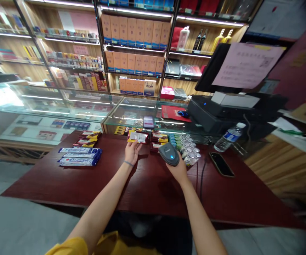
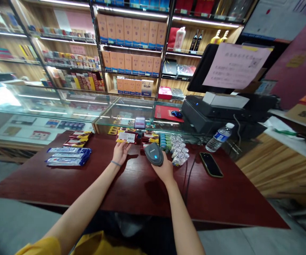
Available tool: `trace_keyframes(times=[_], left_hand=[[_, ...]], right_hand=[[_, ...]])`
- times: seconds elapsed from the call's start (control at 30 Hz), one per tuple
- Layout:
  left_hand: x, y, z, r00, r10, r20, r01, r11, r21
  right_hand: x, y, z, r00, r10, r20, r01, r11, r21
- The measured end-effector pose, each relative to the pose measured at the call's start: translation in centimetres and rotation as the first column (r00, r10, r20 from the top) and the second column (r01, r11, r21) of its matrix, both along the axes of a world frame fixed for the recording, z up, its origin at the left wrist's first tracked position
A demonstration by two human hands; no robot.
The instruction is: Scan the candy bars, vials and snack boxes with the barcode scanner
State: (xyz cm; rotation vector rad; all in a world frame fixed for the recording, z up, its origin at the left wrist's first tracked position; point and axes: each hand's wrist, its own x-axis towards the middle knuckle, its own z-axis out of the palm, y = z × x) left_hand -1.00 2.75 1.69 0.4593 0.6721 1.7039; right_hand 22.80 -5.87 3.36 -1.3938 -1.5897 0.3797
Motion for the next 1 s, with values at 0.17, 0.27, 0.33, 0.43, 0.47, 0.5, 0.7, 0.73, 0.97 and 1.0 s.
trace_keyframes(times=[0.17, 0.27, 0.33, 0.43, 0.47, 0.5, 0.7, 0.73, 0.97, 1.0], left_hand=[[-0.5, 0.3, -1.0, 0.997, -0.027, 0.066, 0.027, 1.000, 0.005], [-0.7, 0.4, -1.1, 0.994, -0.020, 0.106, 0.021, 1.000, -0.010], [-0.8, 0.4, -1.0, 0.993, -0.020, 0.117, 0.021, 1.000, -0.010], [-0.7, 0.3, -0.9, 0.997, -0.022, 0.079, 0.022, 1.000, 0.004], [-0.7, 0.3, -0.9, 0.998, -0.024, 0.061, 0.023, 1.000, 0.015], [-0.7, 0.2, -0.8, 0.999, -0.026, 0.047, 0.025, 0.999, 0.028], [-0.8, 0.4, -0.9, 0.998, -0.015, 0.056, 0.015, 1.000, 0.000], [-0.8, 0.5, -1.0, 0.998, -0.012, 0.063, 0.012, 1.000, -0.009], [-0.9, 0.2, -0.8, 1.000, 0.003, 0.006, -0.003, 1.000, -0.022], [-0.8, 0.1, -0.7, 1.000, 0.005, -0.029, -0.005, 1.000, -0.022]], right_hand=[[-0.1, -1.5, 1.0, 0.998, 0.036, 0.055, -0.033, 0.998, -0.055], [-0.5, -2.1, 1.5, 0.990, 0.072, 0.121, -0.061, 0.994, -0.088], [-0.7, -2.3, 1.5, 0.974, 0.098, 0.204, -0.082, 0.993, -0.086], [-0.8, -2.3, 1.4, 0.922, 0.142, 0.360, -0.126, 0.990, -0.069], [-0.8, -2.3, 1.3, 0.902, 0.153, 0.403, -0.139, 0.988, -0.064], [-0.8, -2.3, 1.3, 0.885, 0.161, 0.437, -0.150, 0.987, -0.059], [-0.6, -2.3, 1.0, 0.877, 0.144, 0.458, -0.142, 0.989, -0.039], [-0.6, -2.3, 0.9, 0.889, 0.135, 0.437, -0.136, 0.990, -0.030], [0.9, -1.7, -0.7, 0.988, -0.056, 0.142, 0.037, 0.990, 0.133], [1.2, -1.5, -1.0, 0.994, -0.082, 0.076, 0.070, 0.986, 0.153]])
